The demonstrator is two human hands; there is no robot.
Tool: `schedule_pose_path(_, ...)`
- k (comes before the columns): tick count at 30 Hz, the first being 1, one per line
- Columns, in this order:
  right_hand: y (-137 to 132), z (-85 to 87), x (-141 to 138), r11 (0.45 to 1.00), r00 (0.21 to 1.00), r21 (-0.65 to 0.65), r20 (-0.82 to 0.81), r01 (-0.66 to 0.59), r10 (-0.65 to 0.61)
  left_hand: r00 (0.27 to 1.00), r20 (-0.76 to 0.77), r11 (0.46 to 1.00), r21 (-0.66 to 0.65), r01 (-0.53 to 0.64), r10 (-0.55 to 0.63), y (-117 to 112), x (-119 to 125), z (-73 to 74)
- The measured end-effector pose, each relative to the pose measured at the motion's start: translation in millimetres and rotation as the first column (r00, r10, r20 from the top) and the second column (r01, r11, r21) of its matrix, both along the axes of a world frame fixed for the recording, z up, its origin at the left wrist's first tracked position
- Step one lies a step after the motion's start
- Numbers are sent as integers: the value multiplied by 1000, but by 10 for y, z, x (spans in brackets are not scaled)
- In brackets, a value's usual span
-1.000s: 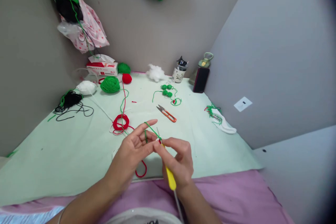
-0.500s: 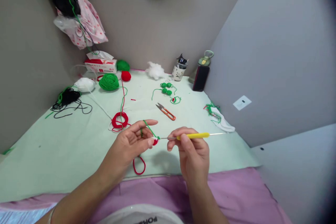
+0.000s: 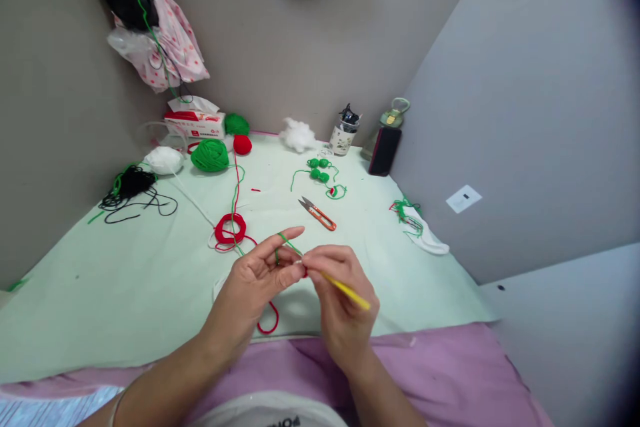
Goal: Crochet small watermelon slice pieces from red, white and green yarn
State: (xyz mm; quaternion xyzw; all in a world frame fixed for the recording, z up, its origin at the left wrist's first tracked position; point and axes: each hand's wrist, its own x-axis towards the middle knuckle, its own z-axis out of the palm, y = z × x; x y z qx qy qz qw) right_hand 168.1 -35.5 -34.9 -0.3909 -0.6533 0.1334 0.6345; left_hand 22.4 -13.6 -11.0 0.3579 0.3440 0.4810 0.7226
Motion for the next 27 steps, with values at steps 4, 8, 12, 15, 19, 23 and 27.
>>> schedule_pose_path(4,-3,-94,-9,976,959,206,254,73,-125,987,148,986,-146,84,-62,-7,8,-2)
schedule_pose_path(8,7,-27,39,998,999,25,6,-52,52,968,205,966,-182,182,-144,36,-47,20)
schedule_pose_path(12,13,65,106,983,955,-113,-276,-146,110,971,192,968,-176,178,-144,81,-126,41)
schedule_pose_path(15,30,99,152,960,902,-173,-411,-220,132,968,185,968,-155,199,-169,93,-173,30)
schedule_pose_path(19,65,127,165,917,825,-204,-533,-343,190,977,100,974,-111,199,-189,75,-184,29)
schedule_pose_path(23,70,111,118,921,860,-166,-445,-352,249,983,5,981,-54,185,-185,41,-125,58)
schedule_pose_path(27,60,77,79,935,915,-148,-303,-323,268,986,-42,987,-10,159,-160,34,-75,46)
